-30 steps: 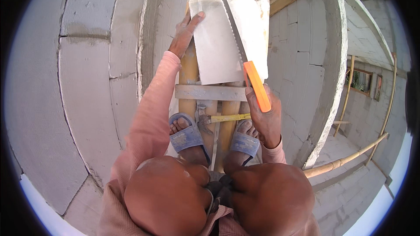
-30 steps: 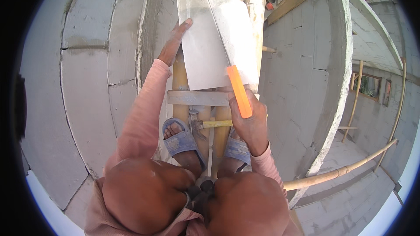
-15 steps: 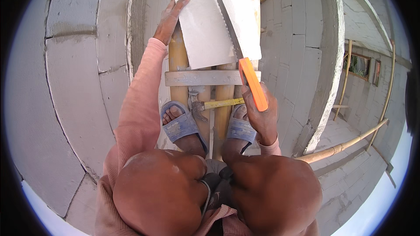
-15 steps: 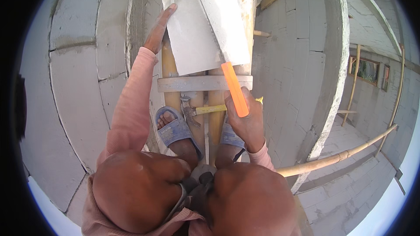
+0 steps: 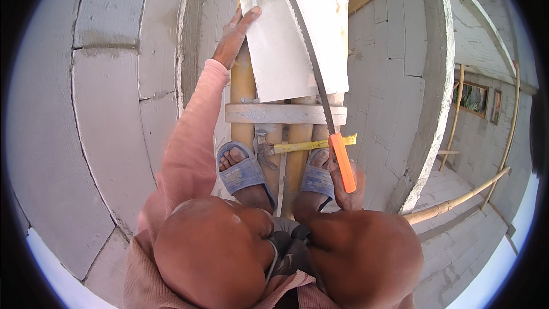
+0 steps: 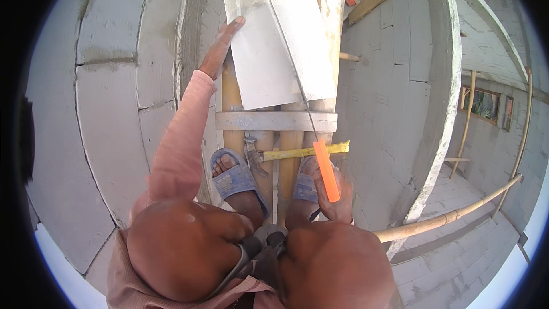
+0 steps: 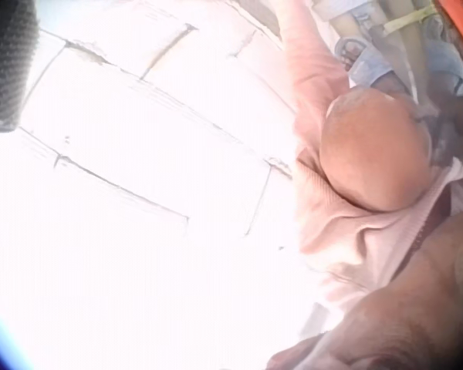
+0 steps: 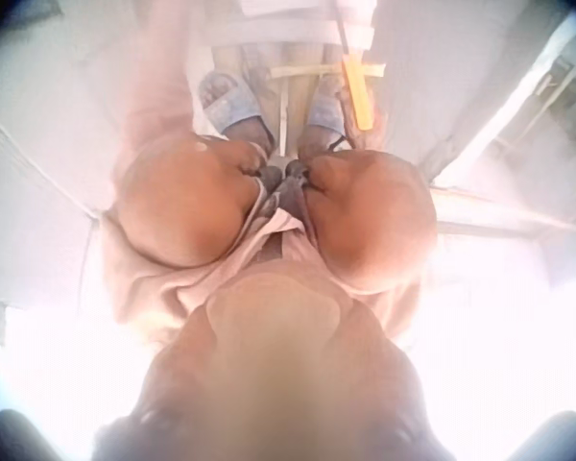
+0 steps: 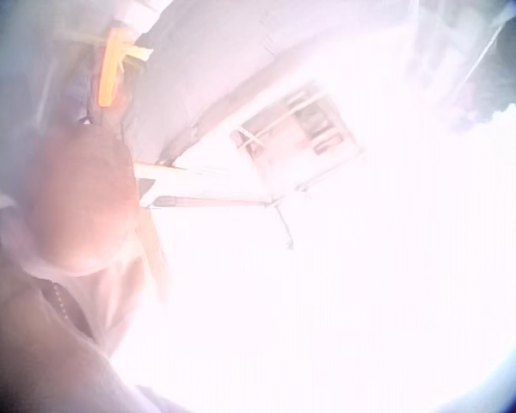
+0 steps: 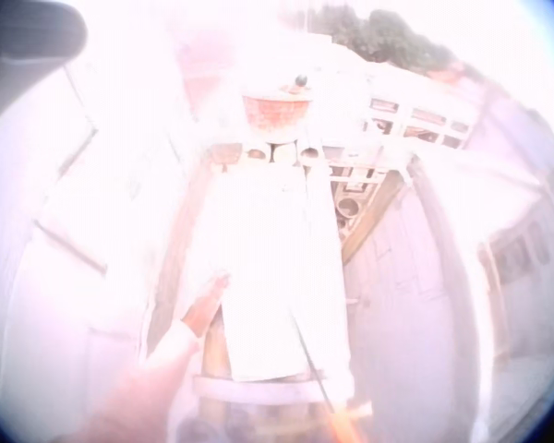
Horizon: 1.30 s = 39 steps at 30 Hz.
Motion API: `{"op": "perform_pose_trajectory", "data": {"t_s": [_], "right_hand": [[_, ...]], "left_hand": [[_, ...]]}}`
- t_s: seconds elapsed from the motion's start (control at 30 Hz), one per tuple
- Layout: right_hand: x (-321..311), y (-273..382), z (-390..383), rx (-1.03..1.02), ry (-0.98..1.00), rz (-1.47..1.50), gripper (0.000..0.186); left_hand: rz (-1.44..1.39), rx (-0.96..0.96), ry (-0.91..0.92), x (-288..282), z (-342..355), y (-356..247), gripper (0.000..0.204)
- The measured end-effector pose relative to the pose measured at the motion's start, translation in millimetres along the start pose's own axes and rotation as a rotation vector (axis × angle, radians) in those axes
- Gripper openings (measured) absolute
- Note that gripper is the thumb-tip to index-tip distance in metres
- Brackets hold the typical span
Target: The person uses a hand saw to cut a lightweight concrete block, applies mortar to the top of a wall using a trowel, and then places the cut block into position, tapping it with a hammer to level it.
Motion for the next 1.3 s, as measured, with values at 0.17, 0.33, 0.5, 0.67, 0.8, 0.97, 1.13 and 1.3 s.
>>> {"op": "perform_pose_trajectory", "data": {"t_s": [0.17,0.33,0.5,0.67,0.8,0.97,1.13,1.3], "right_hand": [[-39.8,26.3,-0.6,-0.067,-0.05,0.085,0.021],[-40.3,124.3,95.3,-0.065,0.005,0.269,0.026],[-2.0,163.7,175.5,-0.118,0.063,0.255,0.031],[6.7,180.7,180.9,-0.21,0.025,0.196,0.029],[14.7,166.3,167.3,-0.16,0.061,0.201,0.029],[24.0,204.3,255.9,-0.232,0.026,0.156,0.027],[27.3,170.9,195.6,-0.258,0.035,0.245,0.024],[21.6,167.7,185.8,-0.2,0.01,0.219,0.026]], "left_hand": [[-0.025,0.027,-0.019,6.5,-2.4,-12.2,0.1],[-0.001,0.046,-0.109,-6.2,9.2,5.4,0.093],[0.017,0.084,-0.169,0.0,14.1,3.5,0.084],[0.055,0.066,-0.182,4.1,5.2,-6.5,0.084],[0.164,0.103,-0.188,-5.0,-2.2,-11.2,0.086],[-0.063,0.203,-0.045,25.4,9.2,-30.3,0.082],[-0.021,0.198,-0.105,-4.3,5.2,-21.7,0.081],[0.18,0.121,-0.16,-0.8,0.6,-15.4,0.088]]}}
Point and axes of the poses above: each hand's wrist, its own z-axis towards the middle knuckle, its own x-axis out of the palm, y = z × x, the point moved 10 cm from there along z, towards the middle knuckle, and after that the axes turned 6 degrees about x, right-handed, at the moved point
